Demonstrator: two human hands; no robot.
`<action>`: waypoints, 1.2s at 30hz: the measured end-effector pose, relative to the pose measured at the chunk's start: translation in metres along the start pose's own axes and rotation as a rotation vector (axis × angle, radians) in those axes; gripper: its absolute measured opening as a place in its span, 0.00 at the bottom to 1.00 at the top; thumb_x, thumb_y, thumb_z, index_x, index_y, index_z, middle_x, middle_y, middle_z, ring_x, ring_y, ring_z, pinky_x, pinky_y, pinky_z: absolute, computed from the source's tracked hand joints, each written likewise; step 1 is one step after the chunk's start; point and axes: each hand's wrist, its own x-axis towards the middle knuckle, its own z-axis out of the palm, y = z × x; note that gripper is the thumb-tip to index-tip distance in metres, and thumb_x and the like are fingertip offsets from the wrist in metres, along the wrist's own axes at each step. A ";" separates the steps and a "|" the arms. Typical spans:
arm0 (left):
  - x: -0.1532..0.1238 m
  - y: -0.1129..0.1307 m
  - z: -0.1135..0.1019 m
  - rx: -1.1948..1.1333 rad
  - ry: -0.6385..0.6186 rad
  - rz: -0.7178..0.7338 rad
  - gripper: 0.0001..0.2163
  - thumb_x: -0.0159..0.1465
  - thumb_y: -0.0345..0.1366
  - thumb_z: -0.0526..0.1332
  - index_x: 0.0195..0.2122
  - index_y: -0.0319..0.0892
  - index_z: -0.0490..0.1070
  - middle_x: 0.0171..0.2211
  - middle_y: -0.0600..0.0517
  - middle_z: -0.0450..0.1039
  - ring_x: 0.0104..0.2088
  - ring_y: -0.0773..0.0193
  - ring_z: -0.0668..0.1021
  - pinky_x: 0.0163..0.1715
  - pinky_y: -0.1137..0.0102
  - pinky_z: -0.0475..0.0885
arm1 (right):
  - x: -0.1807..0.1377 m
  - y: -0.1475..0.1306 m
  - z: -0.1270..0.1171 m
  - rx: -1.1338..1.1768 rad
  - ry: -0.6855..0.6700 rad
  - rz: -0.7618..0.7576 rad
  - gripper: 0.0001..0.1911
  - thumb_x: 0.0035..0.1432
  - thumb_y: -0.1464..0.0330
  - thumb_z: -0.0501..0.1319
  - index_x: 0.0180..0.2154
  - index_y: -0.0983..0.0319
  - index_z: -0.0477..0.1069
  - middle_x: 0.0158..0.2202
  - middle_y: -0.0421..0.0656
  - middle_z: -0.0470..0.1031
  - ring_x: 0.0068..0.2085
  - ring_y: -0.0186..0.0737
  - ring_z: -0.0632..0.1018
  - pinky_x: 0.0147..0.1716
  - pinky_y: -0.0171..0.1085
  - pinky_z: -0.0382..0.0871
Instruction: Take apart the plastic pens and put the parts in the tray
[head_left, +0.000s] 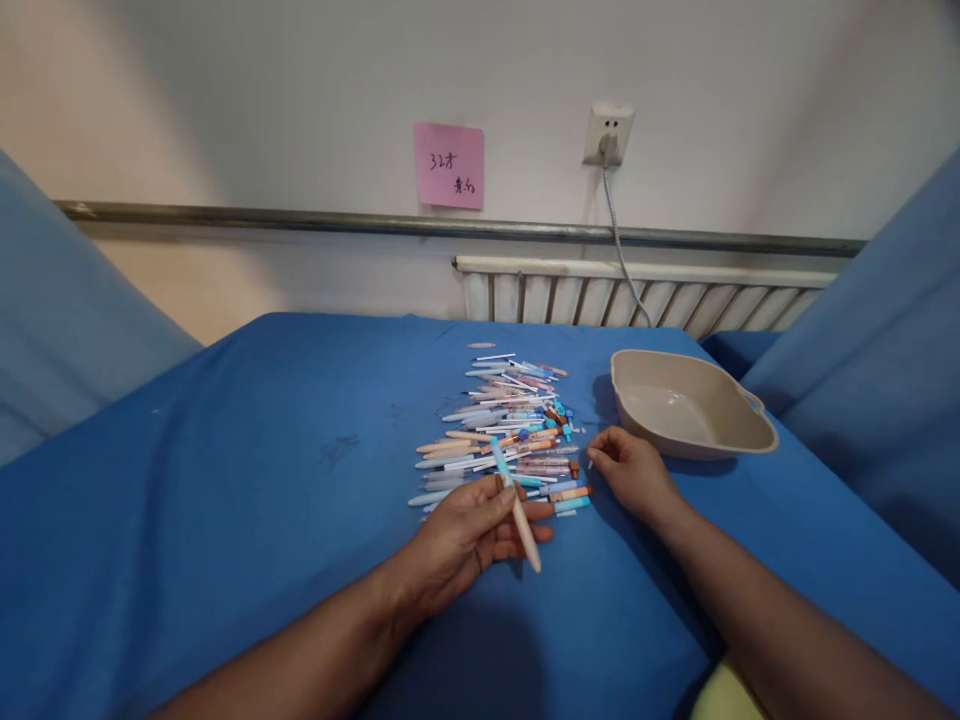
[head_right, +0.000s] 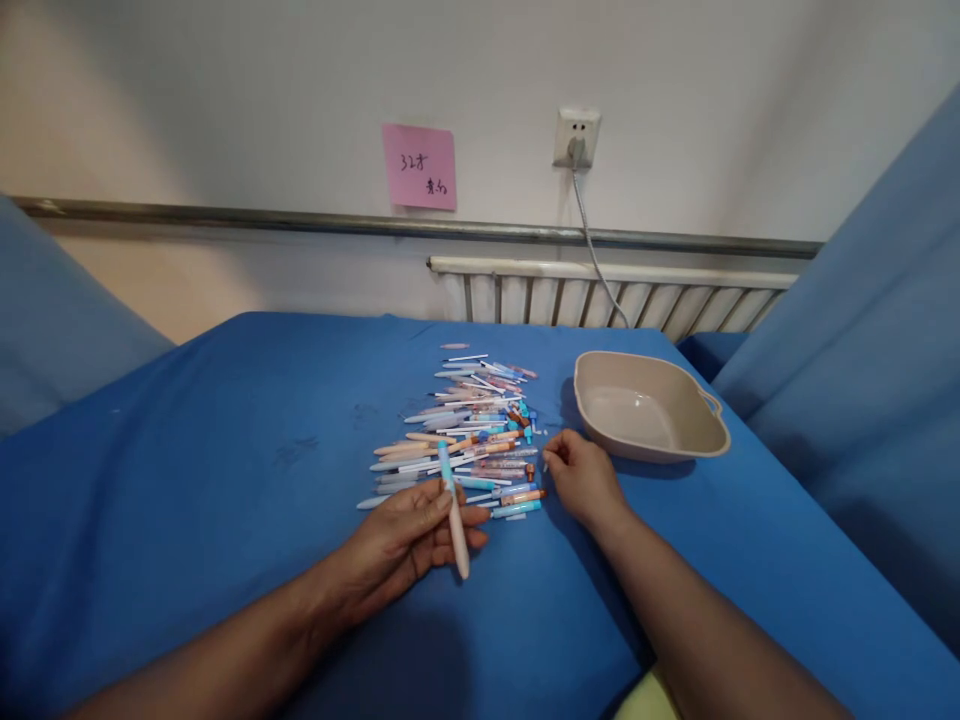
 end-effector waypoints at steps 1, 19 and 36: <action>-0.001 0.002 0.000 -0.005 0.021 0.033 0.09 0.61 0.36 0.64 0.33 0.38 0.64 0.38 0.42 0.79 0.34 0.57 0.82 0.34 0.66 0.76 | 0.001 0.000 -0.002 -0.044 0.006 -0.019 0.05 0.47 0.67 0.63 0.24 0.61 0.71 0.22 0.38 0.70 0.25 0.37 0.70 0.28 0.36 0.62; -0.001 0.007 0.000 -0.036 0.139 0.255 0.10 0.53 0.32 0.72 0.31 0.37 0.72 0.27 0.53 0.74 0.27 0.70 0.75 0.31 0.76 0.72 | -0.066 -0.065 0.018 -0.241 -0.431 -0.431 0.07 0.62 0.68 0.55 0.30 0.60 0.66 0.27 0.38 0.68 0.28 0.35 0.69 0.30 0.34 0.60; -0.006 0.007 0.000 0.051 0.252 0.308 0.12 0.47 0.34 0.74 0.30 0.38 0.75 0.25 0.53 0.77 0.26 0.68 0.76 0.30 0.76 0.72 | -0.067 -0.057 0.030 0.155 -0.475 -0.022 0.21 0.63 0.56 0.52 0.24 0.61 0.65 0.20 0.37 0.64 0.22 0.32 0.65 0.22 0.31 0.57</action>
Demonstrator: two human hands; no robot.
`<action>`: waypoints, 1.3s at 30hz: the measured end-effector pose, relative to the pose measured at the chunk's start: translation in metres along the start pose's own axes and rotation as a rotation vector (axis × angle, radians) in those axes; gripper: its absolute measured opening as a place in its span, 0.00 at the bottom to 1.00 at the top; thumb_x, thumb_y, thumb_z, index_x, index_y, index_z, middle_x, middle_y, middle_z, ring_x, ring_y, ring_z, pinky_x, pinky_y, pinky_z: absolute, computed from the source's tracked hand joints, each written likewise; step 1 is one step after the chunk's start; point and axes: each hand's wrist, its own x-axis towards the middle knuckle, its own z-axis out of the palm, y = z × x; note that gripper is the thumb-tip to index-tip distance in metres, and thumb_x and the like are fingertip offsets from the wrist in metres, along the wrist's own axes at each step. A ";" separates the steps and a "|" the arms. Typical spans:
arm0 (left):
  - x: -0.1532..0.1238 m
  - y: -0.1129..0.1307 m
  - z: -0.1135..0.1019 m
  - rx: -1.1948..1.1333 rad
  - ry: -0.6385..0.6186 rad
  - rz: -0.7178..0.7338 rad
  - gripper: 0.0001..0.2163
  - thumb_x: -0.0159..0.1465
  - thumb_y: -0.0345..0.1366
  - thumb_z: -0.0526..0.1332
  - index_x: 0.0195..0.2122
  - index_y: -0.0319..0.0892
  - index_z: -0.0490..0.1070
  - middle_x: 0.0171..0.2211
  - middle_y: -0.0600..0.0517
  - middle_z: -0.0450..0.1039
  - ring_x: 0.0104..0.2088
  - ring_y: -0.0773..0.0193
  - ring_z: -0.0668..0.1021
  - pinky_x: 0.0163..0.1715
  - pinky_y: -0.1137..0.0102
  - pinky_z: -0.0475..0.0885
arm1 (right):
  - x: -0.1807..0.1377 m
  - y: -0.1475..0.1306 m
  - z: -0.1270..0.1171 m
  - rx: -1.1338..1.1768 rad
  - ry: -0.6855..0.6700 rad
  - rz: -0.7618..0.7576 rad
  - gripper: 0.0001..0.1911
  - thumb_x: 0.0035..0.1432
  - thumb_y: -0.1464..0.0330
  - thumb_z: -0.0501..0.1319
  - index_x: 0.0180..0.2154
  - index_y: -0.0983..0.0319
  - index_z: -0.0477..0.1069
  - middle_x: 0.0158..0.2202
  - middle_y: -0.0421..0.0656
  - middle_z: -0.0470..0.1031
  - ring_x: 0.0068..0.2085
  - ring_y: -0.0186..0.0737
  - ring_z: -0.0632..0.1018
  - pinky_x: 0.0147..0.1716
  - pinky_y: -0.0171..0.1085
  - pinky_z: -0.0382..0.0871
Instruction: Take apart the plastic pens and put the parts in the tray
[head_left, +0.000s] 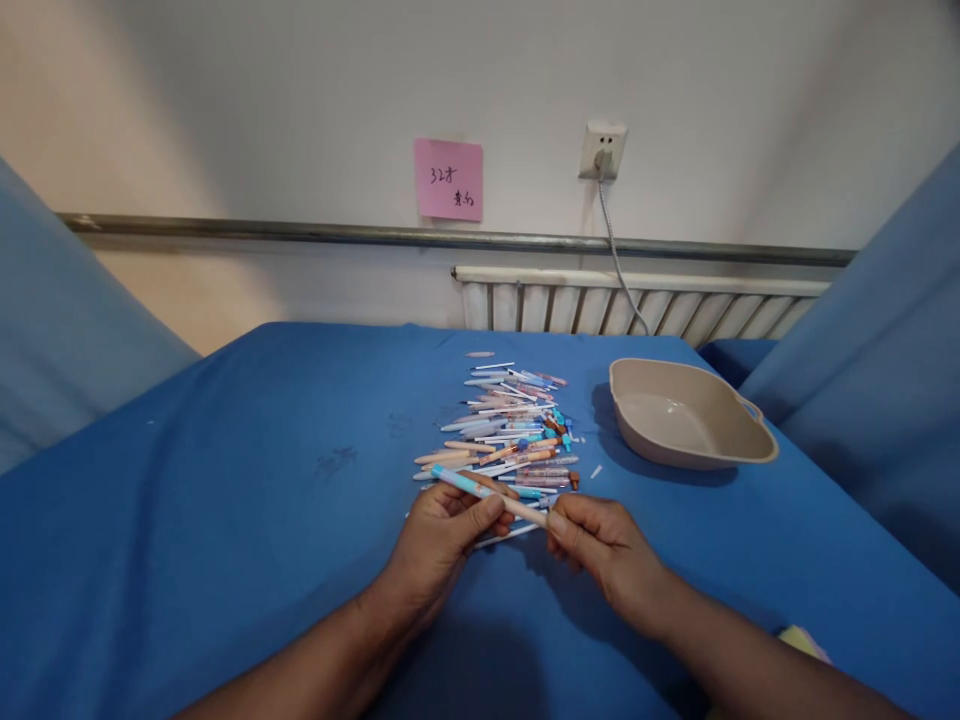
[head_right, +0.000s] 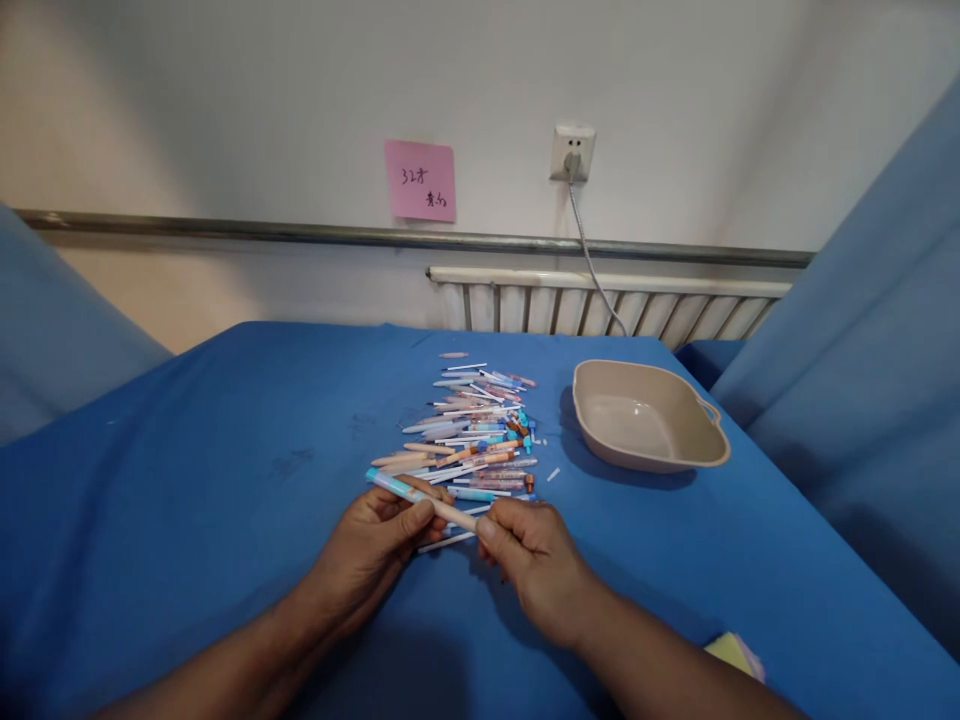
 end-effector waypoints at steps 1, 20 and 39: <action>0.000 -0.001 -0.001 0.015 0.001 0.006 0.11 0.47 0.34 0.74 0.30 0.38 0.75 0.26 0.53 0.77 0.26 0.68 0.76 0.30 0.75 0.72 | 0.001 0.001 0.000 0.019 -0.015 0.010 0.21 0.63 0.55 0.51 0.24 0.61 0.66 0.20 0.37 0.64 0.22 0.32 0.66 0.22 0.31 0.57; -0.001 -0.007 -0.011 0.424 -0.424 -0.151 0.17 0.57 0.50 0.64 0.31 0.37 0.73 0.19 0.57 0.66 0.18 0.71 0.67 0.18 0.77 0.61 | 0.001 -0.012 -0.012 -0.698 -0.016 -0.602 0.23 0.60 0.77 0.53 0.57 0.59 0.60 0.57 0.49 0.66 0.55 0.43 0.68 0.52 0.42 0.64; 0.031 -0.030 -0.025 0.446 -0.349 -0.096 0.24 0.49 0.57 0.66 0.30 0.38 0.71 0.18 0.56 0.69 0.14 0.73 0.66 0.15 0.78 0.60 | 0.074 0.002 -0.204 -1.258 0.287 0.229 0.10 0.62 0.67 0.59 0.42 0.64 0.72 0.42 0.48 0.75 0.44 0.46 0.76 0.44 0.43 0.69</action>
